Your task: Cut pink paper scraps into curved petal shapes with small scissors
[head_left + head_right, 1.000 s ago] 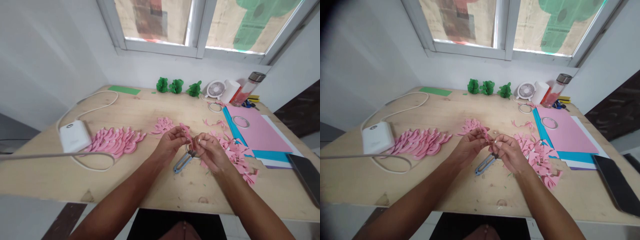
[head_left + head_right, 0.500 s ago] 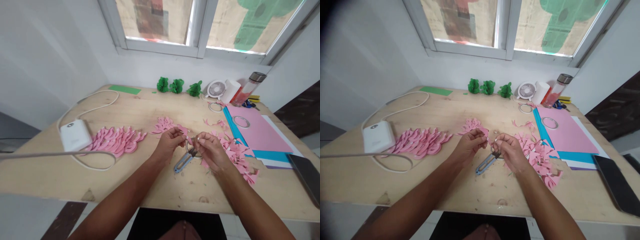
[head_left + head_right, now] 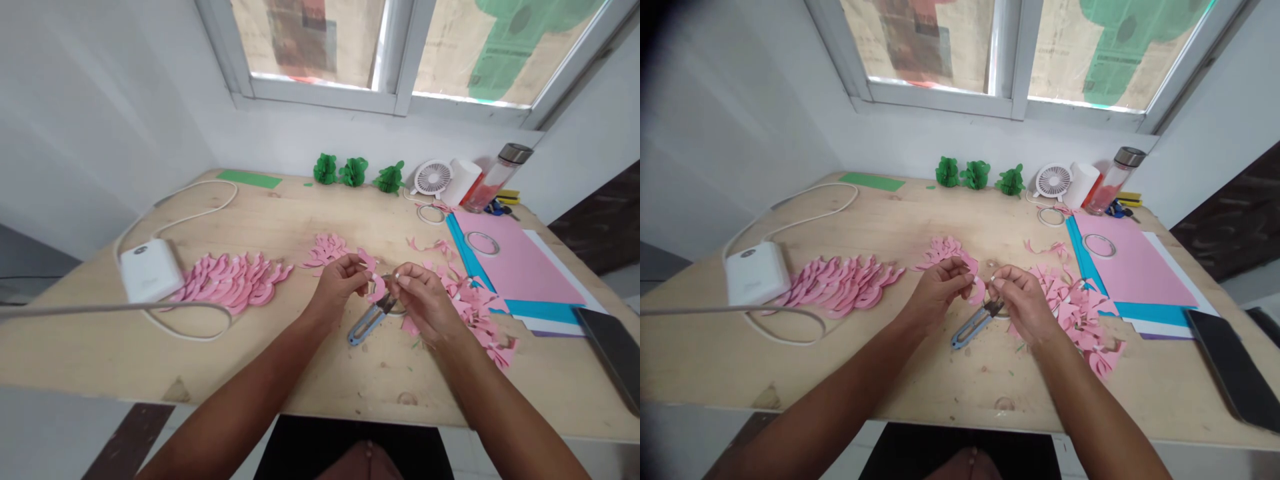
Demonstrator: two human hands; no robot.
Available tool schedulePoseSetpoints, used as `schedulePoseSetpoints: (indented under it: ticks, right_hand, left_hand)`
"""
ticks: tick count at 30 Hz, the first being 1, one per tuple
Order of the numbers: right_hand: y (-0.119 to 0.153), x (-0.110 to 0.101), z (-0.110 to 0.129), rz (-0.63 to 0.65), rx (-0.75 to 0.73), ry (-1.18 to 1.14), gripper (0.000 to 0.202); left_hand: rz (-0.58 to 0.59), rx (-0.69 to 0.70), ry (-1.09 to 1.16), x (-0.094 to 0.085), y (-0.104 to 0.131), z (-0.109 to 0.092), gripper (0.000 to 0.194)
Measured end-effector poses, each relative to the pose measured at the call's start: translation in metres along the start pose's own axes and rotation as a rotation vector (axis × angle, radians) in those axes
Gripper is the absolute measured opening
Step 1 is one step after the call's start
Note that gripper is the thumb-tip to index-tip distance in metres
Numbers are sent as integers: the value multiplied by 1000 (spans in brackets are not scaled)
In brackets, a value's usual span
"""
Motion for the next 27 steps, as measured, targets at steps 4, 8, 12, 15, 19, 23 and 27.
schedulePoseSetpoints:
  ticks: [4,8,12,15,19,23,27]
  right_hand:
    - [0,0,-1,10,6,2,12]
    - [0,0,0,4,3,9,14]
    - [-1,0,-1,-4,6,12,13]
    - [-1,-1,-2,3,16,3,12]
    - [-2,-1,-3,14,19,-12,11]
    - [-2,-1,-3,-7,21,-8,12]
    - [-3,0,-6,-56,26,10,12]
  left_hand:
    - [15,-13,-22,1,0,0,19]
    - [110,-53,-68,3,1,2,29]
    - [177,-78,-144,6,2,3,30]
    - [222,-90,-163,8,3,4,23]
    - [244,-90,-154,9,3,5,20]
    - [266,-74,-161,10,3,4,10]
    - [277,-60,-171,10,4,2,7]
Point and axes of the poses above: each hand's wrist, its own y-axis away from the middle knuckle, its own x-axis out of the palm, z = x × y, the point moved 2 cm from there along -y, towards the middle knuckle, and after that the axes turned 9 degrees about x, right-handed, at the moved point
